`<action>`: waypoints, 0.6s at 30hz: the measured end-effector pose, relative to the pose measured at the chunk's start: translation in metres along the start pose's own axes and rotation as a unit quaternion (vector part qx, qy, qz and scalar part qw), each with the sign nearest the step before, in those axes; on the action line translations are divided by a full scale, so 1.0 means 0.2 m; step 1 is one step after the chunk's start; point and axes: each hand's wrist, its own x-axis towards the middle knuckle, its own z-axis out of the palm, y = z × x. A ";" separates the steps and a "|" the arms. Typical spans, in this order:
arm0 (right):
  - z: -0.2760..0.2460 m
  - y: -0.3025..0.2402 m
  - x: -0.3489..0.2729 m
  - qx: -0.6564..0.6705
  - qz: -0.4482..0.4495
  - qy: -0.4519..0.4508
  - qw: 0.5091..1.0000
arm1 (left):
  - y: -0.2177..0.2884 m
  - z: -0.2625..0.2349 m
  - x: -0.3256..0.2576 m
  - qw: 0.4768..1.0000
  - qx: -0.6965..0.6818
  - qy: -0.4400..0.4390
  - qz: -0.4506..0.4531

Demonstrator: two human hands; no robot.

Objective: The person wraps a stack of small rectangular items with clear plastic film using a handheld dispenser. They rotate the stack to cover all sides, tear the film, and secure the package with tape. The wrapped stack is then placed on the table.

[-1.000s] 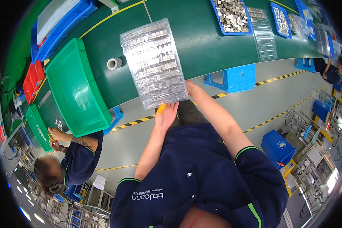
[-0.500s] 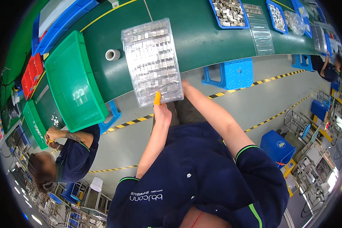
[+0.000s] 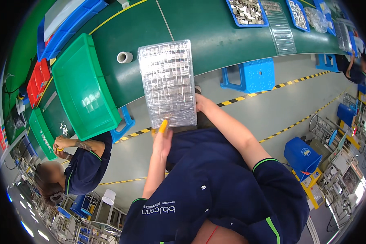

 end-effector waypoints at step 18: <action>-0.01 0.01 -0.06 0.006 -0.085 0.041 0.996 | 0.30 0.20 0.33 0.976 0.191 -0.051 0.090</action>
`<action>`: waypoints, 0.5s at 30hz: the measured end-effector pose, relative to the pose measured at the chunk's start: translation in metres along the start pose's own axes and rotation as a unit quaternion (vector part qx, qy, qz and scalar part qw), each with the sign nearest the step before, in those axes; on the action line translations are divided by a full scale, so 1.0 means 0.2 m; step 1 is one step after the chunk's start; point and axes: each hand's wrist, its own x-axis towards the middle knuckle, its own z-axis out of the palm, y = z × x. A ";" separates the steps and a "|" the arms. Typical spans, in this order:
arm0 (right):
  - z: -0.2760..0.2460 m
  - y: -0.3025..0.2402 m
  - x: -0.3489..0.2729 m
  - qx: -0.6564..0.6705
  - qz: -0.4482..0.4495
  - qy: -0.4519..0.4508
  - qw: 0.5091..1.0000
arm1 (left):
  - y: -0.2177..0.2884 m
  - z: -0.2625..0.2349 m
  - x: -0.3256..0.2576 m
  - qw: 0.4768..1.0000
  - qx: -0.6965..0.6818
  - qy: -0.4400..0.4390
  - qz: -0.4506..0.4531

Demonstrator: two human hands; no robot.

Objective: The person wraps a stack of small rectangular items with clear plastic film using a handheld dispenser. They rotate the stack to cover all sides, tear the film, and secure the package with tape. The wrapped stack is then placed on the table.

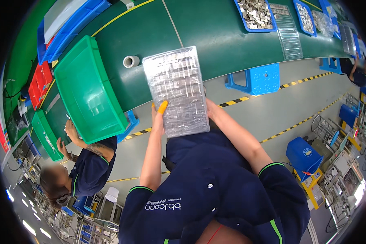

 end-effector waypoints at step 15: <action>0.30 0.18 -0.63 -0.074 -0.103 -0.035 0.991 | 0.06 -0.28 -0.48 0.975 0.019 -0.144 0.167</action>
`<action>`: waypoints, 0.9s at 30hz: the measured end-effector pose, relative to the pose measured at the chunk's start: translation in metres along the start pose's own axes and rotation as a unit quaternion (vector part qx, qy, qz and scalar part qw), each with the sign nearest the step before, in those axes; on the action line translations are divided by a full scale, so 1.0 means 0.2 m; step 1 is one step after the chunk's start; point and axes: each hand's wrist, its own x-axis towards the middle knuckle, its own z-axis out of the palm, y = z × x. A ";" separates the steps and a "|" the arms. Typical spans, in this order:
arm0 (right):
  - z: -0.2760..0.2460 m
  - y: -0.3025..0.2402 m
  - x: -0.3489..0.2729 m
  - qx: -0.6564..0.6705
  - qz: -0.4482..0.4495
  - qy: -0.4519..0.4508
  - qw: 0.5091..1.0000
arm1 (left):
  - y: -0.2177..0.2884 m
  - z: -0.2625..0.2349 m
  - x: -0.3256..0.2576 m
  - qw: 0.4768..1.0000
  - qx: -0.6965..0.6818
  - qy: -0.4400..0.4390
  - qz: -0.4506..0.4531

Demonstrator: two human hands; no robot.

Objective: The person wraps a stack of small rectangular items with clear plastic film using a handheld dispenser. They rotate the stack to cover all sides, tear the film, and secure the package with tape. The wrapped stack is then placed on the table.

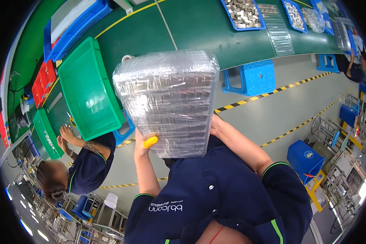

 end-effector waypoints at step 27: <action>0.31 -0.90 -0.21 -0.060 -0.201 0.102 0.972 | -0.03 0.21 0.08 0.990 -0.091 -0.106 -0.007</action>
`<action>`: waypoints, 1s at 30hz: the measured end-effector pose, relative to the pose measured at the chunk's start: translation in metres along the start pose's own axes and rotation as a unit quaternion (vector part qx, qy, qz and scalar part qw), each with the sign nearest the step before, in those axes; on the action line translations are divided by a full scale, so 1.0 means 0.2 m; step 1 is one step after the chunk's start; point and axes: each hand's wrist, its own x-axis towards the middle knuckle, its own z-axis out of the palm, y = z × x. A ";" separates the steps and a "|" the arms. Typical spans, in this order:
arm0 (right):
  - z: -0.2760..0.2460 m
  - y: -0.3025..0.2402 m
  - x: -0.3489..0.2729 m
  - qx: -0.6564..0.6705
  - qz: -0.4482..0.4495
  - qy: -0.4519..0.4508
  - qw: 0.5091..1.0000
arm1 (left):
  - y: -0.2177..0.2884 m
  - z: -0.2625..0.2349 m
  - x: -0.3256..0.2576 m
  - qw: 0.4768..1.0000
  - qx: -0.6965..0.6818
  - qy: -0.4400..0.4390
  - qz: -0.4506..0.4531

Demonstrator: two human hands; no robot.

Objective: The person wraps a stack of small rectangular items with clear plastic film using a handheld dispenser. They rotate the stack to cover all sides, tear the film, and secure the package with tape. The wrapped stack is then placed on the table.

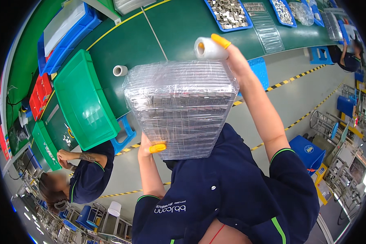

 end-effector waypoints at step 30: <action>0.11 -0.17 -0.07 -0.163 -0.160 -0.093 0.969 | 0.00 0.01 0.01 1.000 -0.012 0.000 -0.006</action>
